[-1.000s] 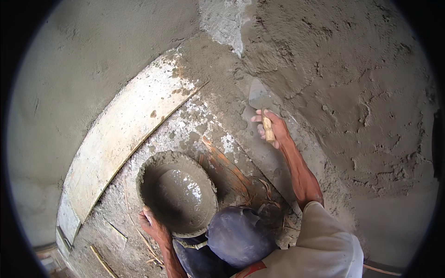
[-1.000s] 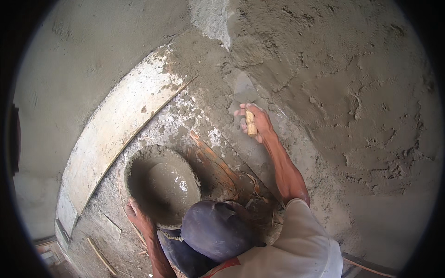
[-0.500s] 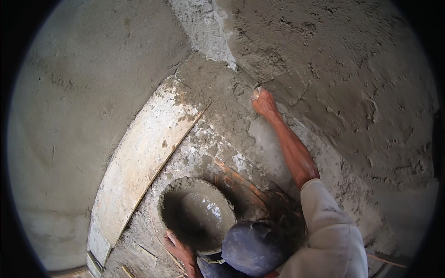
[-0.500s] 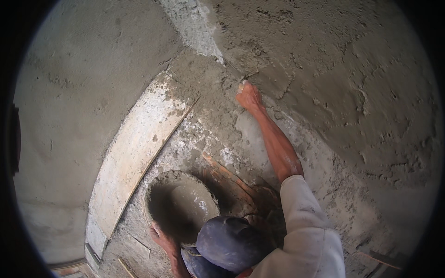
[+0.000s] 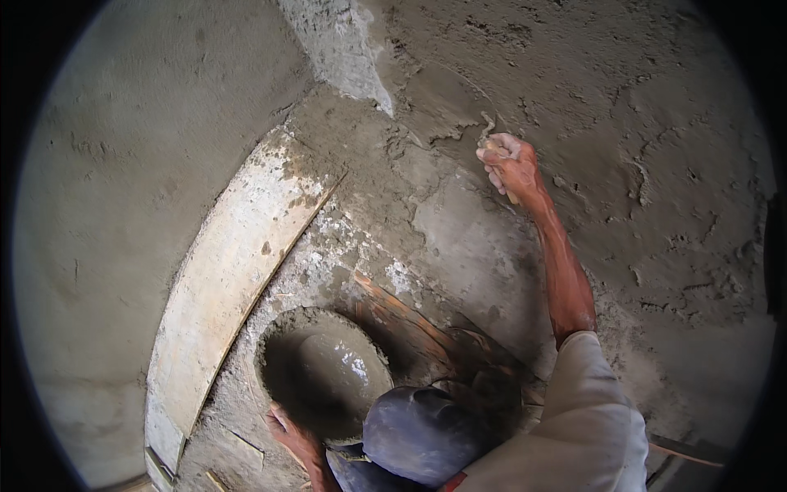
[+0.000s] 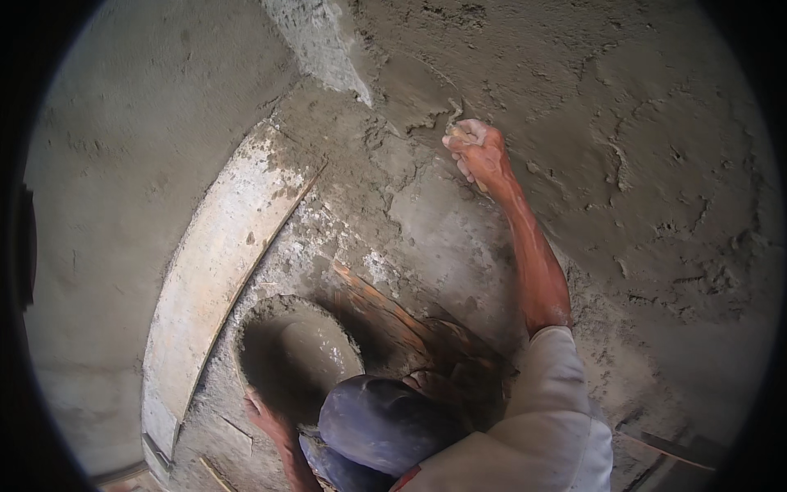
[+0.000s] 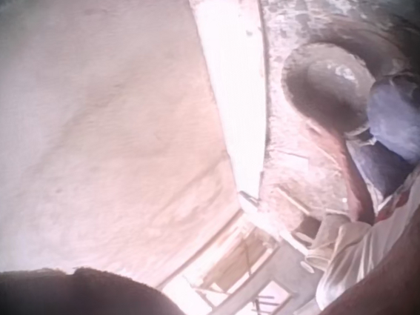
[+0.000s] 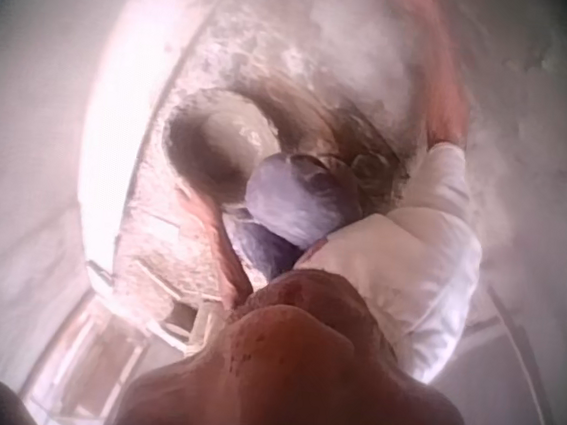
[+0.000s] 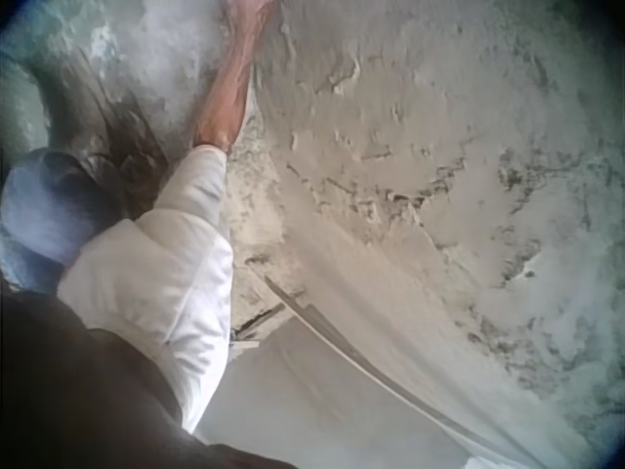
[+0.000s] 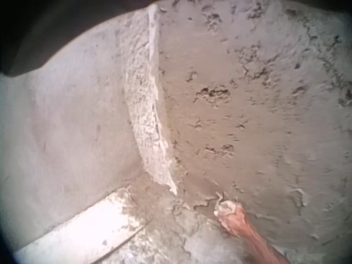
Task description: The person applies wet cement to the lower part of a wall using a trowel, scooping the mixture from a bucket and smoothing it over the surface.
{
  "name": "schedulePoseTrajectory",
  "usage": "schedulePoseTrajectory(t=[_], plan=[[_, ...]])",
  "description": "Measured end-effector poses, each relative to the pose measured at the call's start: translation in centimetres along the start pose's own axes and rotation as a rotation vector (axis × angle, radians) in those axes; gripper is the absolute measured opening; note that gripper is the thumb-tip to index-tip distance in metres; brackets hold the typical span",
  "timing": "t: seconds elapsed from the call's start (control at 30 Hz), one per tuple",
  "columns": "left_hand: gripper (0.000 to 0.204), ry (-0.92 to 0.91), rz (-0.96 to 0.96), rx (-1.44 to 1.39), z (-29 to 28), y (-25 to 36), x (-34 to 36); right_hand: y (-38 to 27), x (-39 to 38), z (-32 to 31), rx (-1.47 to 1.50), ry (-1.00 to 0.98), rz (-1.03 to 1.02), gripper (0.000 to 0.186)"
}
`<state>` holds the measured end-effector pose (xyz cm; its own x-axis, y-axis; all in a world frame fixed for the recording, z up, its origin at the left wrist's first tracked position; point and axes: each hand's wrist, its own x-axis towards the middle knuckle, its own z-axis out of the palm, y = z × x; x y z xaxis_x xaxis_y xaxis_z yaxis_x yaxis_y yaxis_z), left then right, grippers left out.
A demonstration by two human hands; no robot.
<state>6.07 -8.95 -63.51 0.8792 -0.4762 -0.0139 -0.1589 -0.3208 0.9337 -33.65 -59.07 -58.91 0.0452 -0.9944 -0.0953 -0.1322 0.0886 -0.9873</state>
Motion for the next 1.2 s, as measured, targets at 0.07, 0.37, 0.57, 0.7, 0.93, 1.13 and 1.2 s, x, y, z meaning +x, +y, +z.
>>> schedulePoseTrajectory(t=[0.07, 0.37, 0.57, 0.7, 0.93, 1.13, 1.2], plan=[[0.043, 0.007, -0.014, -0.005, -0.4, 0.0, -0.2, -1.4, -1.9, -1.6, 0.064, -0.027, 0.003, 0.049], [0.044, 0.038, -0.078, -0.087, 0.1, 1.7, -0.5, 4.6, -5.2, 2.7, -0.579, 0.041, -0.236, 0.042], [0.043, 0.058, -0.004, -0.043, 1.9, 1.1, -0.2, 11.5, 2.2, 5.0, -0.866, -0.061, 0.005, 0.043], [0.044, 0.081, 0.009, -0.008, 0.8, 1.5, -0.6, 7.8, 0.4, 1.9, -0.675, 0.029, -0.092, 0.042], [0.045, 0.057, -0.036, -0.045, 0.7, 1.6, -0.8, -5.2, -9.1, -8.4, -0.154, 0.043, -0.008, 0.029], [0.045, 0.097, -0.082, -0.060, -0.4, 0.9, -0.3, -6.2, -17.3, -3.2, -0.563, -0.114, -0.275, 0.032], [0.046, 0.085, -0.069, -0.030, 0.9, 0.9, -0.4, -3.1, -20.2, 1.1, -0.744, -0.299, -0.446, 0.033]])
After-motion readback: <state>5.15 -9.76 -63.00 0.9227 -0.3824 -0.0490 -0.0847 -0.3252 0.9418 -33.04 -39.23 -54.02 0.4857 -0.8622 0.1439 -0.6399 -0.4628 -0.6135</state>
